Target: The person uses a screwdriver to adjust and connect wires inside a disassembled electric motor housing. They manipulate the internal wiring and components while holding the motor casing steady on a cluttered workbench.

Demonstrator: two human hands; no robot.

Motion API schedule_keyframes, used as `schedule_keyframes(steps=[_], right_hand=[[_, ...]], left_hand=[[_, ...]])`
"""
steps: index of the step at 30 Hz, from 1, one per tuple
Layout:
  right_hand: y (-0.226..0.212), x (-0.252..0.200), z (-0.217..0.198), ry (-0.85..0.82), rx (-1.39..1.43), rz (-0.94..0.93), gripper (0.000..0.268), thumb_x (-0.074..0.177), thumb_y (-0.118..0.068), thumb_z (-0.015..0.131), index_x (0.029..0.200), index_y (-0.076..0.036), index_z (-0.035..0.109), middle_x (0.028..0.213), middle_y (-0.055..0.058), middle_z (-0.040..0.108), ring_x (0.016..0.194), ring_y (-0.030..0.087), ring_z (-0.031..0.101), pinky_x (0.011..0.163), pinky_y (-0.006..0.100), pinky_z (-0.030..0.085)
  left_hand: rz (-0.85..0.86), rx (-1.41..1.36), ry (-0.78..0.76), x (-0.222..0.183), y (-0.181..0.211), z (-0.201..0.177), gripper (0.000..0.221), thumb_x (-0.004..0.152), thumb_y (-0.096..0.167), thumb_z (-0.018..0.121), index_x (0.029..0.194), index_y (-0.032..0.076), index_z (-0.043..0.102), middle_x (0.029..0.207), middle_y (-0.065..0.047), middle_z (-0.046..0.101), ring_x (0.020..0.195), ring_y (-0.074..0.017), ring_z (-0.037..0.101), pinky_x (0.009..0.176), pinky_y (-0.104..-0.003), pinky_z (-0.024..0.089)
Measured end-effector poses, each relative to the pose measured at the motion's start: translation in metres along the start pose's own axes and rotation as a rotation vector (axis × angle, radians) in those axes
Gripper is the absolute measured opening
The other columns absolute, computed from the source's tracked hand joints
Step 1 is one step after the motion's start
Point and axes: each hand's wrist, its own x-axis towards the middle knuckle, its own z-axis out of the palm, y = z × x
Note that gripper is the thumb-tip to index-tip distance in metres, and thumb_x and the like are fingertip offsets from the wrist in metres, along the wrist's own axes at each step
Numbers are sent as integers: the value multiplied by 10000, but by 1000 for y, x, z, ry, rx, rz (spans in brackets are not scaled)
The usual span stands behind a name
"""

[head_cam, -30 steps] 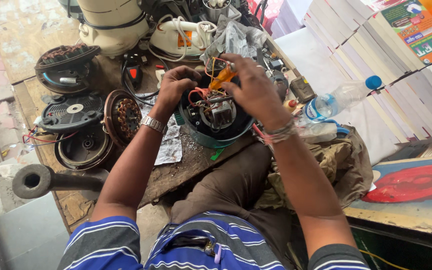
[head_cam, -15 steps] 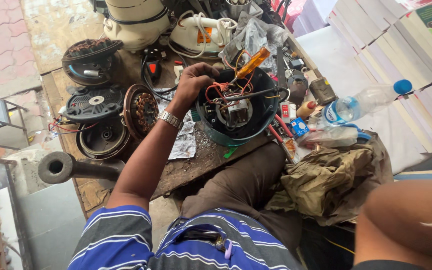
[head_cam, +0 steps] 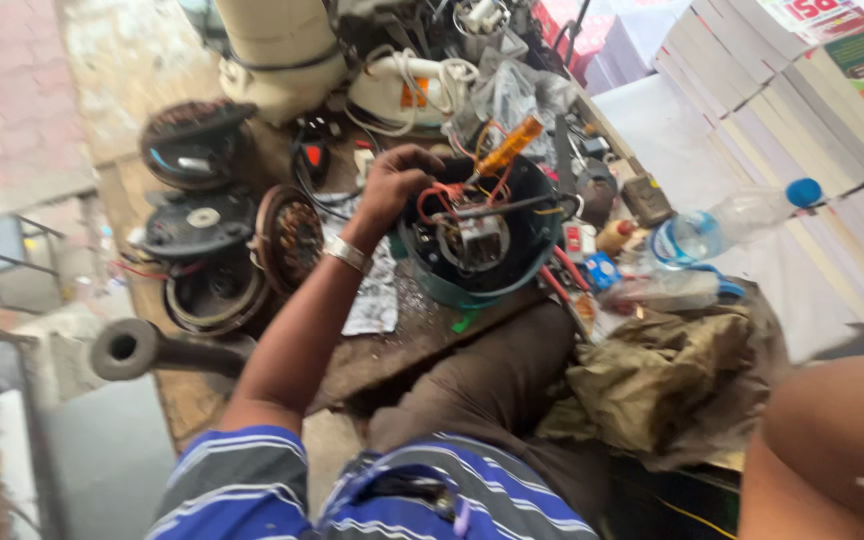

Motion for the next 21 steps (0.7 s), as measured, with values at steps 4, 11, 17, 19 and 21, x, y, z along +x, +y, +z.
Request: schedule_keyframes(steps=[4, 11, 17, 19, 21], right_hand=[[-1, 16, 50, 109, 97, -34, 595, 948, -157, 857, 1453, -65, 557, 1392, 166, 637, 1193, 271, 605, 985, 403, 512], [15, 5, 32, 41, 62, 17, 608, 956, -159, 863, 1465, -52, 548, 1411, 165, 631, 1230, 272, 602, 1011, 405, 511], [58, 2, 11, -1, 39, 20, 619, 963, -161, 867, 1475, -42, 540, 1428, 164, 625, 1261, 273, 600, 1033, 407, 510], [65, 4, 19, -7, 44, 36, 623, 966, -162, 869, 1478, -38, 537, 1433, 164, 624, 1271, 274, 599, 1040, 408, 510], [63, 4, 23, -19, 38, 70, 627, 968, -163, 870, 1482, -35, 535, 1439, 164, 622, 1282, 274, 598, 1048, 408, 509]], left_hand=[[92, 199, 11, 1, 16, -6, 216, 792, -14, 677, 998, -24, 741, 1023, -83, 745, 952, -168, 684, 885, -299, 552], [25, -40, -29, 6, -14, -10, 210, 780, -57, 635, 969, -10, 712, 1167, -111, 754, 1043, -174, 706, 945, -297, 558], [-48, -53, -25, -2, 2, -8, 235, 842, -70, 645, 1062, -37, 721, 1059, -144, 720, 905, -175, 659, 828, -295, 541], [46, 7, -53, 1, 8, -9, 219, 830, -63, 639, 1033, -31, 715, 1126, -129, 733, 1002, -163, 687, 917, -273, 543], [51, 47, -30, -5, 11, -14, 216, 824, -62, 637, 1023, -33, 719, 1134, -137, 738, 1009, -169, 693, 925, -277, 552]])
